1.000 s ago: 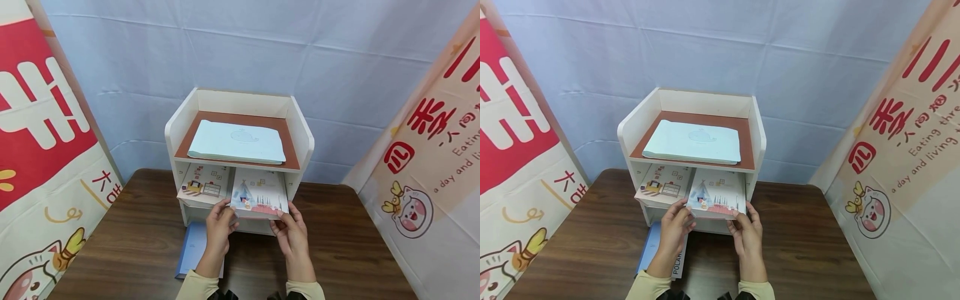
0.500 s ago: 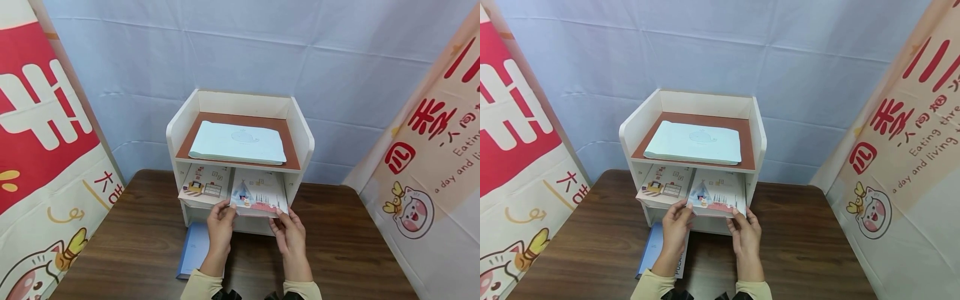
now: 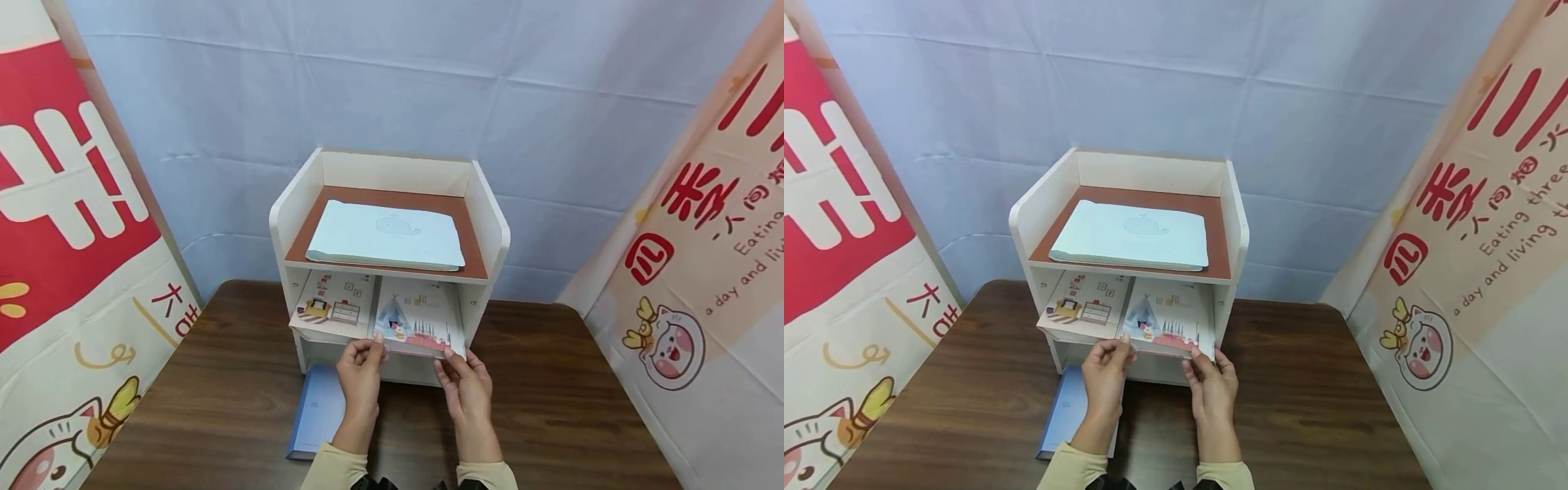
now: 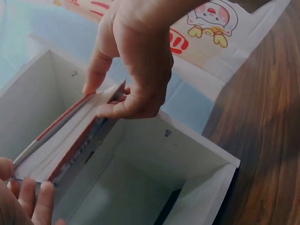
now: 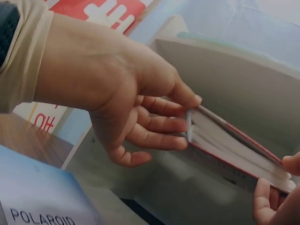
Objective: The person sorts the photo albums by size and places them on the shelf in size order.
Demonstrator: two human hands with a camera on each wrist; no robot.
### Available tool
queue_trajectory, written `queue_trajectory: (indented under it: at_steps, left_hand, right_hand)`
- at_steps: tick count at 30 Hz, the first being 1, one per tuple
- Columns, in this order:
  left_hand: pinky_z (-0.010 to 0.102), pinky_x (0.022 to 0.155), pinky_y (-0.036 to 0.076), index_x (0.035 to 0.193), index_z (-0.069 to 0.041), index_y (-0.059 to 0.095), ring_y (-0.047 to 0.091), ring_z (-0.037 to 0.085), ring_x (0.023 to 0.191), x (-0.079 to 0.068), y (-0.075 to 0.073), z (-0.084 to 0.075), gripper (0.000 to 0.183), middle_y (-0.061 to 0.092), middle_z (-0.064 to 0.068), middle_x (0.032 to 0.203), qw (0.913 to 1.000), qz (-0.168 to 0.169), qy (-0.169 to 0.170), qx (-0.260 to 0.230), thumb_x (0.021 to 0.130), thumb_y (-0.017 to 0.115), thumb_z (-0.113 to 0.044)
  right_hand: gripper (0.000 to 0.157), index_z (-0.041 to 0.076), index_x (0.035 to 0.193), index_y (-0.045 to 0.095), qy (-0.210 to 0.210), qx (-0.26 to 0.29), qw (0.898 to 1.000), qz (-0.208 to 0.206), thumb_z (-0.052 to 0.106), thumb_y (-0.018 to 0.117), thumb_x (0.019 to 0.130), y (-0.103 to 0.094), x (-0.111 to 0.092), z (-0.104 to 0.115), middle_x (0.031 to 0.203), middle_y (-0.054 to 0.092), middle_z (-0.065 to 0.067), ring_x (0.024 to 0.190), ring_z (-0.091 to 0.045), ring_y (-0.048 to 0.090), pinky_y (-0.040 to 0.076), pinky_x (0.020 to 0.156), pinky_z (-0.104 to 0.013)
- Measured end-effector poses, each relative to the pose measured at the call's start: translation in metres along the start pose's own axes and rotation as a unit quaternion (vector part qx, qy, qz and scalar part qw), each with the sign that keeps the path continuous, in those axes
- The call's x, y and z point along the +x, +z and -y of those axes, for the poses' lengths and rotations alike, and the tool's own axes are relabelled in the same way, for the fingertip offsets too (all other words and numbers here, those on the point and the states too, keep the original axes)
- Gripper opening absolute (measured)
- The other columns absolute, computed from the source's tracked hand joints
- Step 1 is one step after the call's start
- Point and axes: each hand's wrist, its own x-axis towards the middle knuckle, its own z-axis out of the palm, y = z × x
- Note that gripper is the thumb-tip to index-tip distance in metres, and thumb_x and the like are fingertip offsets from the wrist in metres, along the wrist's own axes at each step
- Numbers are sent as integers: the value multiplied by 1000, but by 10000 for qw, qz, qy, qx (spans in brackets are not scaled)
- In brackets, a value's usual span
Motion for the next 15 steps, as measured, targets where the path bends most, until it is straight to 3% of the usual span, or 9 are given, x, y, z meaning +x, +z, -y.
queue_trajectory:
  at_steps: [3,7,15]
  left_hand:
    - [35,66,54,84,6,56,63,28,67,-1,0,4,28,63,21,74,9997,29,-180,-169,86,68,-19]
    - [37,66,54,86,4,58,64,29,67,1,-1,6,29,64,18,74,9986,34,-472,-241,86,68,-23]
    - [35,65,53,87,0,60,65,26,67,2,-4,6,33,65,15,76,9970,25,-777,35,86,67,-32]
  right_hand:
    - [39,4,112,39,21,-252,9996,-83,1,65,85,-3,0,-3,84,56,-5,69,-14,57,51,65,-27]
    - [42,7,113,38,60,-405,9991,-129,6,68,84,-3,1,-4,78,58,-2,69,-12,57,49,63,-26]
    - [36,6,109,38,110,-349,9993,-97,5,65,86,-1,0,-6,73,57,-4,66,-12,57,49,60,-25]
